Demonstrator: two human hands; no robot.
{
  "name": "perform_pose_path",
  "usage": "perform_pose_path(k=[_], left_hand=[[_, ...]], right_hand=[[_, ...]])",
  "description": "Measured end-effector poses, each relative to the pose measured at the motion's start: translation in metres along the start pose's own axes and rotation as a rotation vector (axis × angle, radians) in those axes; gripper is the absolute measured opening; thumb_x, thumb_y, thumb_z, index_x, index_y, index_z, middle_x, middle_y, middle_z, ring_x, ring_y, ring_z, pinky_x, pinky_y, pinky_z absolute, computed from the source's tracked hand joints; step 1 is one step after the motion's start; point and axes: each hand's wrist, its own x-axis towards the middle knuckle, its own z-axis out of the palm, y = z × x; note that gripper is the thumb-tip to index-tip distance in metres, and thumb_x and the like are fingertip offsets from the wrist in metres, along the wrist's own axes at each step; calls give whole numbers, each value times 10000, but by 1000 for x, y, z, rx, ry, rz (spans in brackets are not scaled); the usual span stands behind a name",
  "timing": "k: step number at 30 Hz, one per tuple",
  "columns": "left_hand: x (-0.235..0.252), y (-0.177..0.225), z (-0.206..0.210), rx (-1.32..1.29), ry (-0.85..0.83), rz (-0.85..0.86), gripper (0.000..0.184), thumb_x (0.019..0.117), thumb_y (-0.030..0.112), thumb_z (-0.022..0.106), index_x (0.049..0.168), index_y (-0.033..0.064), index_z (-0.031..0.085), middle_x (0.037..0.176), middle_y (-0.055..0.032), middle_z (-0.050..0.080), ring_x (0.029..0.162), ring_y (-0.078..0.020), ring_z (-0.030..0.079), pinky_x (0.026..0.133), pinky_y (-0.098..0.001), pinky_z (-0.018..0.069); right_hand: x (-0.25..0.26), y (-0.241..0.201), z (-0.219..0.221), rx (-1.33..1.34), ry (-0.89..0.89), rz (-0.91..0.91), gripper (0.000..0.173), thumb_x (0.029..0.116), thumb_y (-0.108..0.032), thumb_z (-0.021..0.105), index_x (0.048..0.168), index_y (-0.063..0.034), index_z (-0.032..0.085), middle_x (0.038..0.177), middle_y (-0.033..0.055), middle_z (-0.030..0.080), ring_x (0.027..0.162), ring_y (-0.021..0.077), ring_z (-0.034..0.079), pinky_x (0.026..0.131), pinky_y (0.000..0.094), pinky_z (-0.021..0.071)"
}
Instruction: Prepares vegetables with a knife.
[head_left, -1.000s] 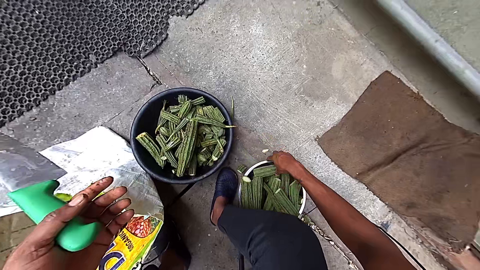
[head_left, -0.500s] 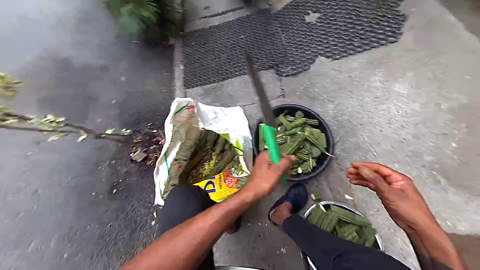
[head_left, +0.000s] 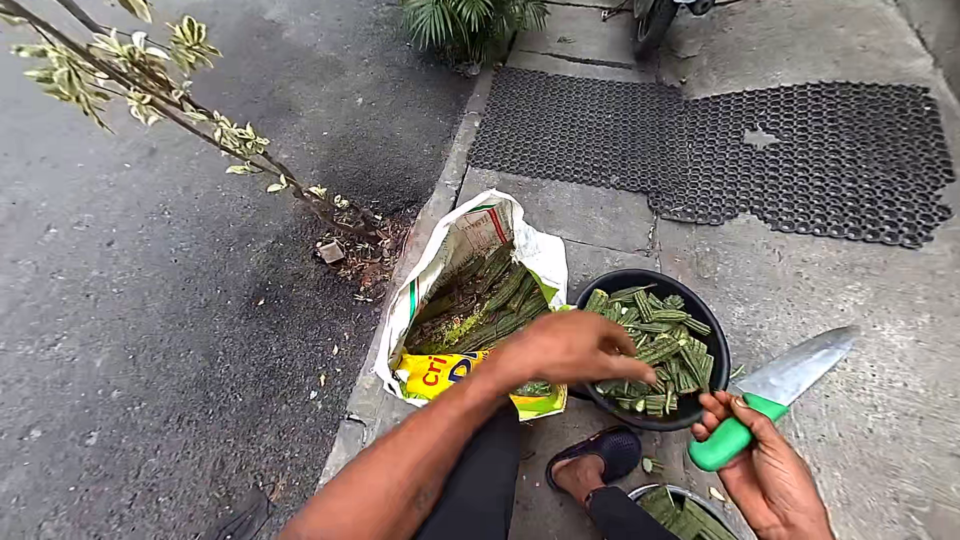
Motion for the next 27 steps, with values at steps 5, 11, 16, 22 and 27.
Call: perform_pose_path(k=[5, 11, 16, 22, 27], left_hand=[[-23, -232, -49, -288, 512, -356, 388, 1087, 403, 490, 1244, 125, 709, 1148, -84, 746, 1069, -233, 716, 974, -515, 565], [-10, -392, 12, -29, 184, -983, 428, 1034, 231, 563, 1355, -53, 570, 1295, -310, 624, 1219, -460, 614, 1015, -652, 478], [3, -456, 33, 148, 256, -1104, 564, 907, 201, 704, 1361, -96, 550, 1377, -310, 571, 1276, -444, 577, 1041, -628, 477], [3, -460, 40, 114, 428, -1124, 665, 920, 226, 716, 1462, -57, 456, 1390, -290, 576, 1263, -447, 591, 1017, -645, 484], [-3, -450, 53, 103, 495, -1079, 674, 951, 294, 711, 1498, 1, 448, 1439, -267, 551, 1312, -438, 558, 1066, -637, 452]], right_hand=[[32, -4, -3, -206, 31, -66, 266, 1093, -224, 422, 1127, -84, 646, 672, -27, 563, 457, 64, 495, 415, 221, 467], [48, 5, 7, -312, 51, -22, 253, 1100, -216, 410, 1148, -76, 614, 687, -25, 565, 460, 75, 512, 416, 234, 490], [56, 16, 11, -381, 37, -12, 253, 1103, -209, 409, 1180, -61, 600, 696, -16, 577, 484, 93, 539, 438, 251, 513], [58, 23, 15, -435, -26, 18, 250, 1101, -212, 408, 1185, -65, 593, 692, -14, 584, 490, 95, 554, 452, 254, 530], [48, 24, 17, -447, -54, 3, 239, 1098, -202, 427, 1182, -51, 592, 694, -8, 589, 491, 99, 555, 453, 257, 531]])
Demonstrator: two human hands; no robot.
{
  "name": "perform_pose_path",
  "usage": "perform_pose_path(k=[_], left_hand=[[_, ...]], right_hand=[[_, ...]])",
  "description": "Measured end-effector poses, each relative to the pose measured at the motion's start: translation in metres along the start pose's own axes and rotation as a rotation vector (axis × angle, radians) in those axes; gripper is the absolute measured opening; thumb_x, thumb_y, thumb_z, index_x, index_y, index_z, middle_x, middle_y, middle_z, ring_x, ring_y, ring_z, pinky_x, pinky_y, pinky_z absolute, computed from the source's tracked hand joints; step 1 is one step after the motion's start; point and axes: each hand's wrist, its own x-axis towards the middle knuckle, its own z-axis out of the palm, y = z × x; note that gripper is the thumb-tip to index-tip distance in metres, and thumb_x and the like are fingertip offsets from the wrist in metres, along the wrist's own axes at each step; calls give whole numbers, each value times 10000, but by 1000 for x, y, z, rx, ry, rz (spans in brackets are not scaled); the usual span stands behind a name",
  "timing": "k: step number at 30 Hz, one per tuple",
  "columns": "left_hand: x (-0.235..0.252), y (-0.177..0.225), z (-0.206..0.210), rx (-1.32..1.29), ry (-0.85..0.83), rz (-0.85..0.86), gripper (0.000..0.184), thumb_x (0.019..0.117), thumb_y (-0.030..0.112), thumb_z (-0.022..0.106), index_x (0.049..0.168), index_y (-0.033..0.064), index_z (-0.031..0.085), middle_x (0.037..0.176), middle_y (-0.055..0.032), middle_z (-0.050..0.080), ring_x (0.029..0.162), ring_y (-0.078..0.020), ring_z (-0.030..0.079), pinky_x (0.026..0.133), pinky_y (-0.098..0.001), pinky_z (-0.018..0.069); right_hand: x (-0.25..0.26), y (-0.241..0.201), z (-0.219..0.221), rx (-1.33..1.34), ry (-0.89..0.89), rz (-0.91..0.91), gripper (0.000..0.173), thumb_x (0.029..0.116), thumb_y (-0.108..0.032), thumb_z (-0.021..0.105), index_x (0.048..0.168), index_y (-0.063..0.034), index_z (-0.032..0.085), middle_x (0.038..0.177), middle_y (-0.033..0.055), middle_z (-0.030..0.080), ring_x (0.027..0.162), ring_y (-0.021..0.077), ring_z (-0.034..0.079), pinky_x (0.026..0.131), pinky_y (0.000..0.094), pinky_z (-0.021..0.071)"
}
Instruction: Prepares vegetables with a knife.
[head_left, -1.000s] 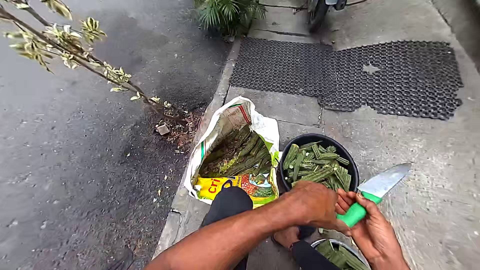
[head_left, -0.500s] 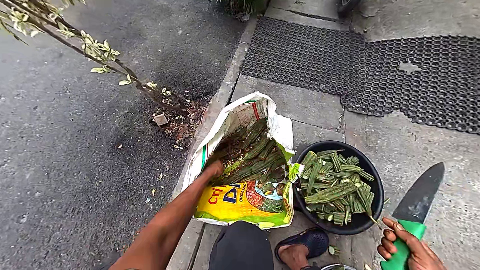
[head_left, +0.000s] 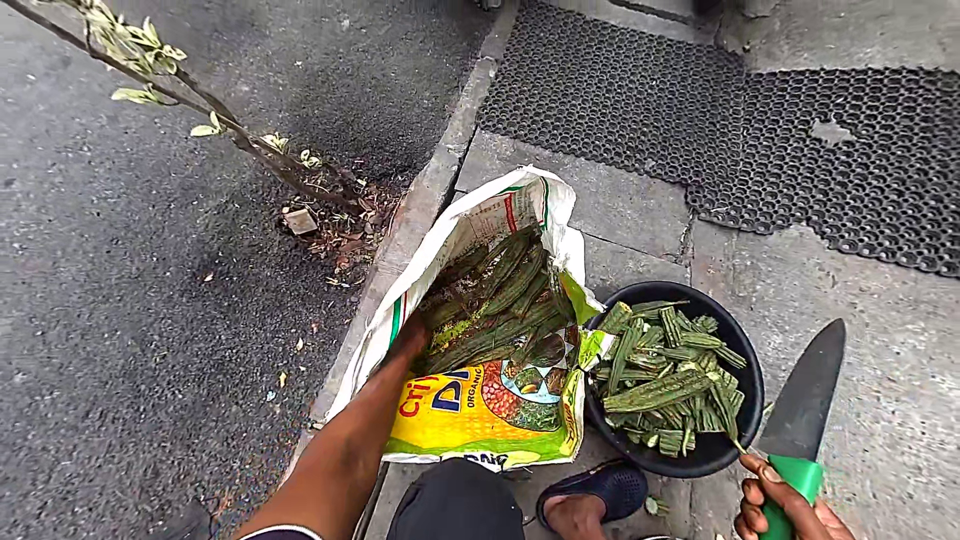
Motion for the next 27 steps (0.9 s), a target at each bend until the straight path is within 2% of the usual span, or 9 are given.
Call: perform_pose_path(k=[3, 5, 7, 10, 12, 14, 16, 23, 27], left_hand=[[-4, 6, 8, 93, -36, 8, 843, 853, 387, 809, 1488, -6, 418, 1375, -259, 585, 1249, -422, 603, 1022, -601, 502], [-19, 16, 10, 142, -64, 32, 839, 799, 387, 837, 1444, -15, 482, 1346, -265, 605, 1235, -440, 606, 1004, -618, 510], [-39, 32, 0, 213, -103, 55, 744, 813, 413, 812, 1366, -18, 564, 1356, -258, 604, 1229, -429, 614, 984, -615, 525], [-78, 54, -35, 252, -77, 123, 756, 846, 451, 770, 1419, 12, 548, 1445, -233, 546, 1261, -415, 598, 988, -597, 531], [-103, 62, -67, 202, -27, 163, 741, 843, 457, 780, 1416, 40, 566, 1441, -213, 549, 1264, -398, 595, 987, -591, 532], [-123, 59, -96, 116, 38, 201, 671, 821, 455, 798, 1352, 86, 618, 1375, -184, 592, 1222, -373, 619, 975, -590, 540], [-143, 53, -125, 43, 75, 221, 650, 825, 445, 810, 1348, 111, 617, 1346, -164, 608, 1196, -357, 633, 970, -591, 539], [-194, 35, -196, -45, 205, 263, 656, 831, 518, 806, 1326, 117, 650, 1278, -153, 658, 1172, -344, 645, 983, -611, 520], [-227, 34, -226, -34, 292, 333, 582, 876, 472, 793, 1280, 70, 673, 1239, -195, 659, 1133, -377, 653, 976, -630, 516]], right_hand=[[-5, -3, 1, 0, -1, -33, 238, 1097, -188, 426, 1188, -39, 588, 697, -6, 591, 492, 95, 552, 454, 253, 527], [-9, -7, 2, 1, 30, -48, 230, 1093, -176, 435, 1179, -25, 587, 691, 6, 587, 484, 99, 550, 440, 251, 522], [-11, -11, 3, 7, 58, -62, 239, 1090, -174, 447, 1184, -13, 597, 695, 18, 588, 483, 106, 549, 433, 251, 518], [-12, -18, 2, 6, 63, -112, 237, 1085, -180, 472, 1181, -6, 601, 705, 35, 599, 490, 117, 560, 434, 255, 520], [-16, -22, 2, 4, 63, -146, 234, 1083, -191, 488, 1173, -7, 601, 701, 42, 606, 486, 122, 563, 430, 258, 519], [-20, -22, 1, 3, 60, -168, 244, 1074, -201, 507, 1178, -2, 602, 704, 53, 612, 484, 133, 562, 428, 269, 517], [-24, -21, -2, -8, 58, -181, 261, 1068, -210, 516, 1200, -2, 600, 715, 51, 615, 491, 136, 563, 433, 273, 517], [-26, -10, -20, -4, 89, -224, 283, 1064, -253, 552, 1183, -2, 603, 726, 63, 637, 501, 153, 584, 435, 291, 519], [-28, -16, -35, 26, 134, -225, 255, 1073, -248, 555, 1145, -7, 598, 737, 81, 643, 512, 161, 589, 459, 305, 530]])
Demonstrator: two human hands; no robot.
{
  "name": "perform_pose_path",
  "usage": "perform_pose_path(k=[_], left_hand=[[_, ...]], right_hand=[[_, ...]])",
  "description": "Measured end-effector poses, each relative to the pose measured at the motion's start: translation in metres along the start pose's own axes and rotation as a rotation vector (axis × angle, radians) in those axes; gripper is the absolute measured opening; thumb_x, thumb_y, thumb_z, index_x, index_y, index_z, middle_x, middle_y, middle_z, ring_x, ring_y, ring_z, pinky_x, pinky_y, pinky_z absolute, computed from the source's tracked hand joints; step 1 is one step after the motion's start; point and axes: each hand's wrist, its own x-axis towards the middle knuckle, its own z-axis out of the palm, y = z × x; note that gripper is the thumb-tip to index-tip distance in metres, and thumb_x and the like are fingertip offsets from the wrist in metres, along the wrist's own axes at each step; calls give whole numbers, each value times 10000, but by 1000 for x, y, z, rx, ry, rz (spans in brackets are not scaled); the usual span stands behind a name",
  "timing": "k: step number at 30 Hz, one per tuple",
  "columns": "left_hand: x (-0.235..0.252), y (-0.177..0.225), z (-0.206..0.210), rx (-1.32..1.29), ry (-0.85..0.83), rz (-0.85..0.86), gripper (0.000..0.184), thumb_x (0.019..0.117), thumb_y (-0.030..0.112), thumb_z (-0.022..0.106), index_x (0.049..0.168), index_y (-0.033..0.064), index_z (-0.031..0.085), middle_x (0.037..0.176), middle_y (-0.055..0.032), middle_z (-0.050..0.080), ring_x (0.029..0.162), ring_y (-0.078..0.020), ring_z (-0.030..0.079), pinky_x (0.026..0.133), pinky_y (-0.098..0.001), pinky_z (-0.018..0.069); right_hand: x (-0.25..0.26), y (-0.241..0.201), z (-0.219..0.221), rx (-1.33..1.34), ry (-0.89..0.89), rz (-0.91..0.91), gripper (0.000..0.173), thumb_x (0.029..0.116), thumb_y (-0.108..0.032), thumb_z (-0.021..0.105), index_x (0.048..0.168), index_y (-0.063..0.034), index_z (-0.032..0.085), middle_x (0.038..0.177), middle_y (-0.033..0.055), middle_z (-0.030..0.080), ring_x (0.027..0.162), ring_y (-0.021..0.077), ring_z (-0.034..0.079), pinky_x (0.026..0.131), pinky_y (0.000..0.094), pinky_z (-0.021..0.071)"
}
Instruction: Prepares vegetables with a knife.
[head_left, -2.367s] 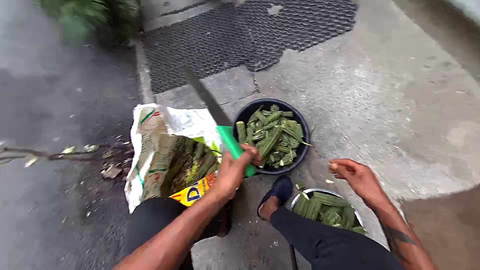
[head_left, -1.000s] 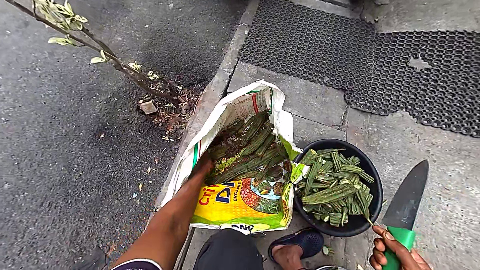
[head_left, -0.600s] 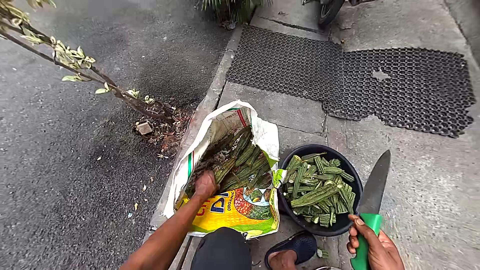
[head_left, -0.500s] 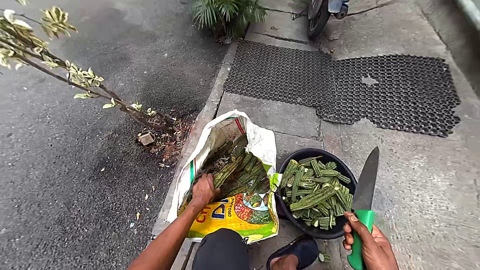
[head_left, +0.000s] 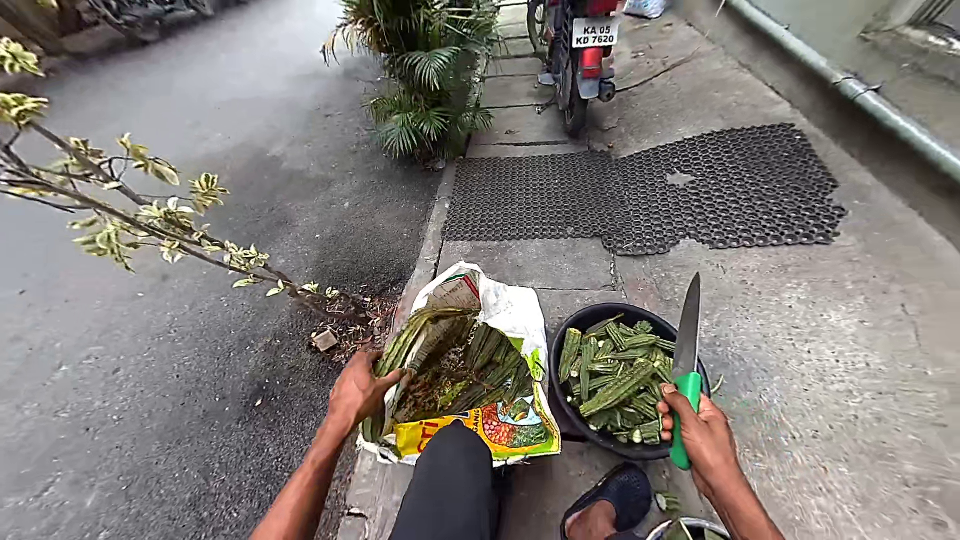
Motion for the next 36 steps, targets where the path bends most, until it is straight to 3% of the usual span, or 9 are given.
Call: perform_pose_path(k=[5, 11, 16, 19, 24, 27, 30, 33, 36], left_hand=[[-23, 17, -64, -68, 140, 153, 477, 900, 422, 791, 1231, 88, 707, 1129, -151, 676, 1013, -316, 668, 912, -591, 533], [-34, 77, -108, -96, 176, 398, 462, 886, 387, 807, 1235, 104, 703, 1099, -115, 658, 956, -269, 662, 847, -557, 555], [-41, 172, -92, 91, 110, 645, 461, 855, 383, 830, 1213, 112, 723, 1056, -133, 655, 885, -331, 655, 758, -637, 531], [-48, 225, -82, 313, 94, 733, 449, 814, 376, 871, 1189, 160, 750, 1109, -131, 666, 928, -372, 668, 732, -687, 524], [-53, 295, -67, 653, 158, 878, 436, 717, 362, 950, 1101, 243, 782, 1063, -71, 713, 988, -363, 681, 728, -634, 549], [-42, 339, -31, 792, 110, 913, 354, 726, 344, 924, 1033, 227, 792, 1064, -68, 720, 1054, -368, 654, 809, -619, 535], [-20, 379, 41, 885, -1, 910, 281, 728, 319, 886, 943, 169, 785, 1074, -115, 710, 1077, -395, 644, 853, -631, 525], [5, 413, 132, 896, -135, 856, 359, 759, 364, 866, 979, 98, 768, 1183, -163, 684, 1166, -428, 607, 888, -652, 511], [24, 432, 216, 750, -219, 775, 450, 786, 410, 860, 1030, 47, 753, 1271, -217, 643, 1223, -464, 573, 904, -674, 506]], right_hand=[[1, -11, -9, -4, 9, -4, 271, 1077, -267, 555, 1152, -9, 597, 764, 83, 654, 538, 165, 603, 481, 316, 539], [-3, -21, -18, 13, -6, -41, 274, 1079, -259, 548, 1158, -1, 599, 792, 87, 660, 559, 178, 613, 513, 348, 554], [-4, -24, -52, -40, 68, -77, 336, 1084, -329, 518, 1235, -36, 585, 846, 82, 678, 622, 184, 642, 573, 380, 568], [5, -27, -73, -84, 140, -72, 351, 1067, -347, 546, 1230, -42, 606, 839, 77, 696, 630, 191, 659, 584, 396, 575], [17, -31, -96, -30, 204, -44, 329, 1064, -330, 557, 1179, -25, 602, 823, 75, 703, 624, 184, 669, 587, 388, 586], [21, -33, -103, -3, 203, -50, 327, 1071, -336, 552, 1162, -26, 604, 817, 71, 707, 601, 175, 660, 570, 373, 579], [23, -35, -108, 24, 210, -73, 295, 1067, -316, 559, 1159, -42, 612, 808, 58, 705, 591, 163, 656, 557, 352, 578], [21, -37, -113, 54, 232, -87, 267, 1066, -295, 561, 1163, -54, 623, 794, 45, 689, 580, 148, 639, 536, 323, 562], [15, -34, -121, 57, 229, -84, 294, 1075, -355, 541, 1176, -90, 620, 792, 36, 673, 578, 144, 624, 524, 303, 544]])
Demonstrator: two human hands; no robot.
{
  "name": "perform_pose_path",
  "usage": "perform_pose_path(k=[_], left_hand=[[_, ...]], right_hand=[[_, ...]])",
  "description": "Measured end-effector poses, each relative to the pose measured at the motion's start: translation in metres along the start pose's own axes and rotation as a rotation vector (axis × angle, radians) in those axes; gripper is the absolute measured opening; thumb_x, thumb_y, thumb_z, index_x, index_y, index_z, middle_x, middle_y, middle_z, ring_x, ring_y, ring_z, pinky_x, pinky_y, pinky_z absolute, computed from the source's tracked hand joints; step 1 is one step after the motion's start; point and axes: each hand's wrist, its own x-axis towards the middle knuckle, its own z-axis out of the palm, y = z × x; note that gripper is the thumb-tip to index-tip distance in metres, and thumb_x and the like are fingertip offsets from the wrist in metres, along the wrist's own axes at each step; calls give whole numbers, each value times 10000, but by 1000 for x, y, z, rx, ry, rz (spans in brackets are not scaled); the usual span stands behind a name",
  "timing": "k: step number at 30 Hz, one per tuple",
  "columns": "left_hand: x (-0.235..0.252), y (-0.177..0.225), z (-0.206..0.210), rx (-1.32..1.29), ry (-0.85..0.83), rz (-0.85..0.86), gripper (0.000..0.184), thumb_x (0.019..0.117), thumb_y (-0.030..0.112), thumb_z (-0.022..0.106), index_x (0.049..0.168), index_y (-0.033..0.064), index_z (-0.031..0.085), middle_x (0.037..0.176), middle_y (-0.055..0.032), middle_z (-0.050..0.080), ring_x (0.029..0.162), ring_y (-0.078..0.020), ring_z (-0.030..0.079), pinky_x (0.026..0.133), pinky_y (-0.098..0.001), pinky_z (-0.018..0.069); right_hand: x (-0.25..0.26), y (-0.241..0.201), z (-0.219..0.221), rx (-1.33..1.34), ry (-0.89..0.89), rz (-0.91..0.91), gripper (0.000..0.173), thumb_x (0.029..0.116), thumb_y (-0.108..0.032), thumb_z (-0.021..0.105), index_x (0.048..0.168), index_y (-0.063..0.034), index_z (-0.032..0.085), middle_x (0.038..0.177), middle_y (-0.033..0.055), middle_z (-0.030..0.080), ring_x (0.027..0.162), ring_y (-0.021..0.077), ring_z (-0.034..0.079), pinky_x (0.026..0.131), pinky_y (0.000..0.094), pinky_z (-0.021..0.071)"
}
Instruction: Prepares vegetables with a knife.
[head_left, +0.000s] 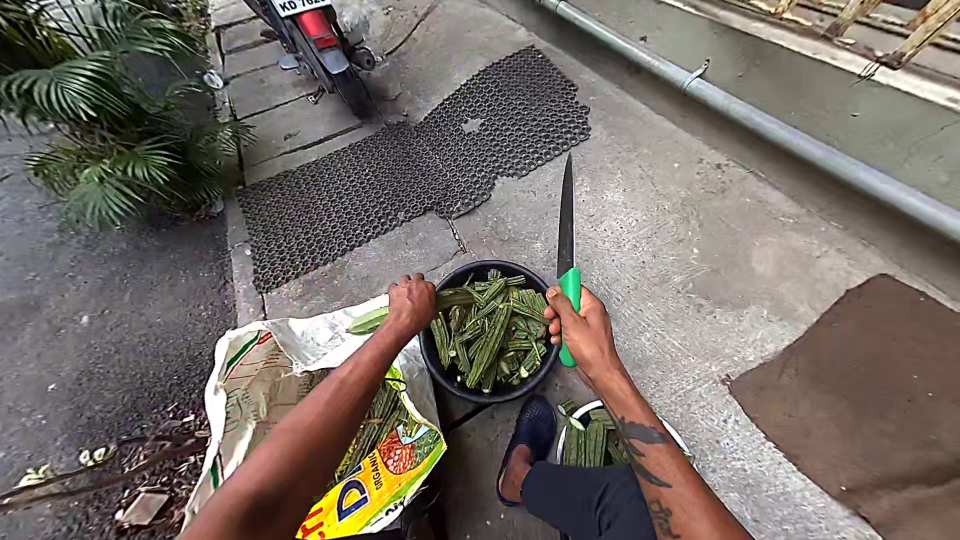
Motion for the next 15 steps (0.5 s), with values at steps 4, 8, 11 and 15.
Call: perform_pose_path(k=[4, 8, 11, 15], left_hand=[[50, 37, 66, -273, -39, -73, 518, 821, 452, 830, 1140, 55, 733, 1323, -230, 628, 1246, -466, 575, 928, -674, 515], [78, 51, 146, -581, -50, -67, 655, 880, 308, 794, 1442, 63, 565, 1384, -250, 594, 1259, -447, 591, 1017, -654, 495], [77, 57, 180, -590, -73, -160, 634, 882, 297, 767, 1453, 104, 570, 1462, -228, 541, 1300, -448, 553, 1032, -648, 481], [68, 44, 203, -672, -143, -161, 533, 954, 322, 700, 1432, 120, 580, 1401, -209, 597, 1279, -405, 591, 1044, -624, 487]], right_hand=[[0, -1, -7, 84, 10, 54, 326, 1067, -405, 551, 1179, -107, 622, 791, 52, 666, 547, 146, 599, 481, 274, 517], [8, -3, -4, 194, 34, 64, 255, 1076, -298, 552, 1136, -67, 642, 770, 85, 652, 538, 160, 596, 470, 261, 519], [9, -2, -2, 207, 36, 73, 250, 1073, -292, 558, 1120, -60, 641, 762, 90, 650, 538, 162, 599, 475, 262, 524], [9, -2, 3, 220, 14, 77, 250, 1077, -276, 548, 1133, -55, 651, 755, 95, 645, 530, 160, 595, 472, 255, 525]])
